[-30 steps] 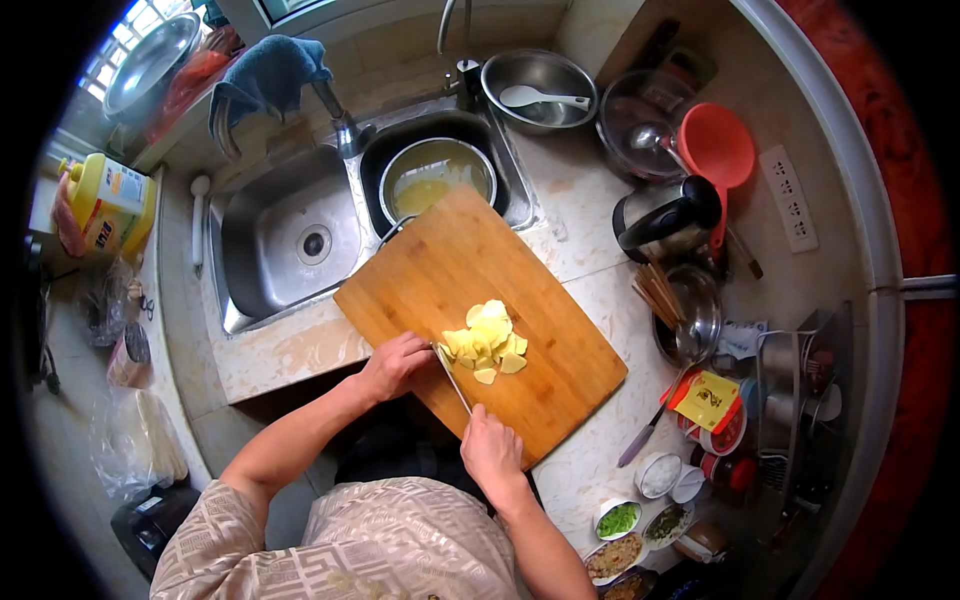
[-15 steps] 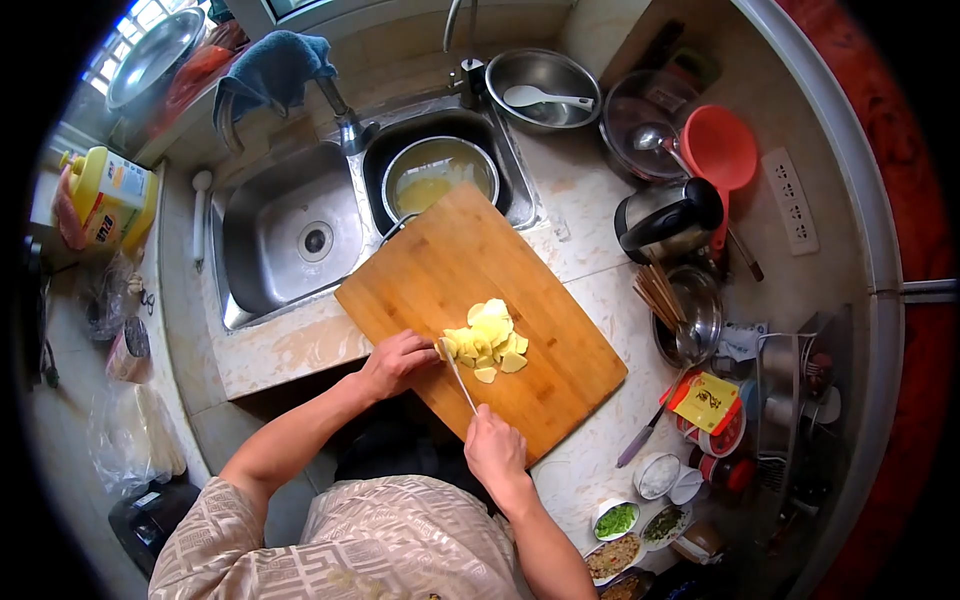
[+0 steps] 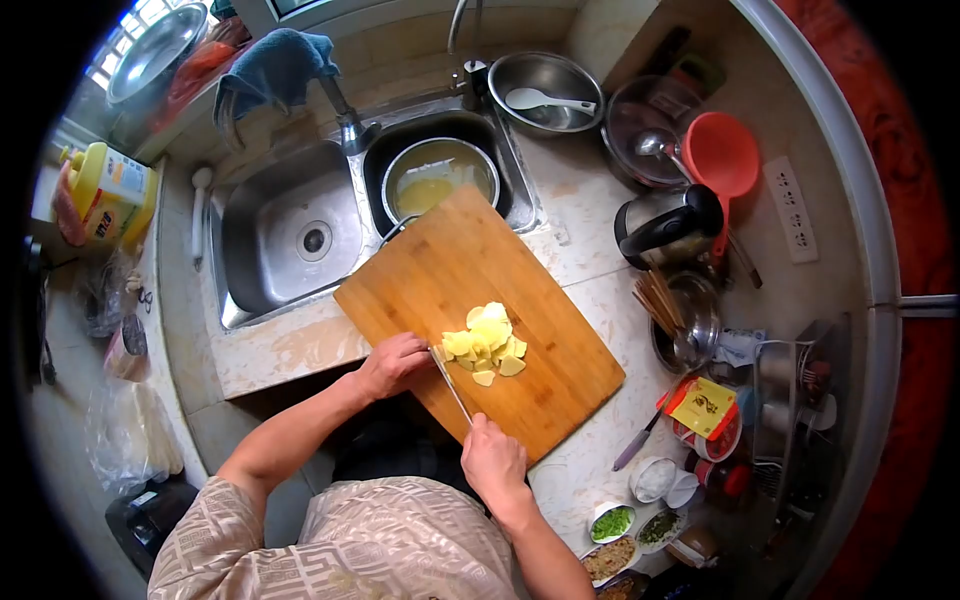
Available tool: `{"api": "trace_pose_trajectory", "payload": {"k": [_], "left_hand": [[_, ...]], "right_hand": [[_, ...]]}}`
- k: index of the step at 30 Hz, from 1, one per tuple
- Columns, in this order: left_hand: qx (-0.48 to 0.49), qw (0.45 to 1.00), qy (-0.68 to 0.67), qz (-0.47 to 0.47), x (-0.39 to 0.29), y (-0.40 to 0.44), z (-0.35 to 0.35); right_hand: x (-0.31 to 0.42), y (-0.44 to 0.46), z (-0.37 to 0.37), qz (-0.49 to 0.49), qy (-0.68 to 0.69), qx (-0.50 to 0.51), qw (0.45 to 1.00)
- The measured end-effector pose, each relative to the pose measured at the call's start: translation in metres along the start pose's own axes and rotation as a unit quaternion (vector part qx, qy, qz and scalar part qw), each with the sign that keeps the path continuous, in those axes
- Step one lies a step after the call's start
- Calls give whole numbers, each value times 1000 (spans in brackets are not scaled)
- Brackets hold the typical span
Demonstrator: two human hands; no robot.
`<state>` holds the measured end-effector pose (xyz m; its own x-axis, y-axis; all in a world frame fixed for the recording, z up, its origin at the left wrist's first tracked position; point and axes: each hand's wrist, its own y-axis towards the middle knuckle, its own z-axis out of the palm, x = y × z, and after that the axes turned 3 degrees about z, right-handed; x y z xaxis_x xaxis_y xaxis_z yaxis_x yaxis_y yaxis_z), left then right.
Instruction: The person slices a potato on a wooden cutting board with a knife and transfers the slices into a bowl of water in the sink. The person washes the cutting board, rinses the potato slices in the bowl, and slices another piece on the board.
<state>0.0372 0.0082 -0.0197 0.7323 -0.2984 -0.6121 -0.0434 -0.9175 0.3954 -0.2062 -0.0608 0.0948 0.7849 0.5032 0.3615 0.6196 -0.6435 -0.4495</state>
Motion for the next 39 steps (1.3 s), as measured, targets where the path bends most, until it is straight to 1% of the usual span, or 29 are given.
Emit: {"api": "trace_pose_trajectory", "payload": {"k": [5,8,11,17,20,26,29,32,35,39], "left_hand": [[-15,1000,16,8,-1,-1,0],[-19,1000,21,8,-1,0,1],[-17,1000,16,8,3,-4,4],[-17,1000,22,8,2,-4,3],[-17,999,17,21,3,-2,2],[-11,999,17,27,5,-4,1],[-16,999,21,27,1,-4,-1],[-21,999,17,23,4,-5,2],[-19,999,12,22,7,-7,4],[-14,1000,10,20,5,-4,0]], "right_hand": [[-8,14,15,2,7,5,1000],[-14,9,11,-6,37,-21,999],[-3,0,-4,-11,1,-14,1000],[-10,14,15,-1,2,-2,1000],[-13,8,12,-11,34,-31,999],[-4,4,6,4,3,6,1000],[-7,14,10,2,9,6,1000],[-14,10,12,-5,38,-21,999],[-4,2,-4,-7,18,-14,1000],[-7,8,11,-4,7,-5,1000]]}}
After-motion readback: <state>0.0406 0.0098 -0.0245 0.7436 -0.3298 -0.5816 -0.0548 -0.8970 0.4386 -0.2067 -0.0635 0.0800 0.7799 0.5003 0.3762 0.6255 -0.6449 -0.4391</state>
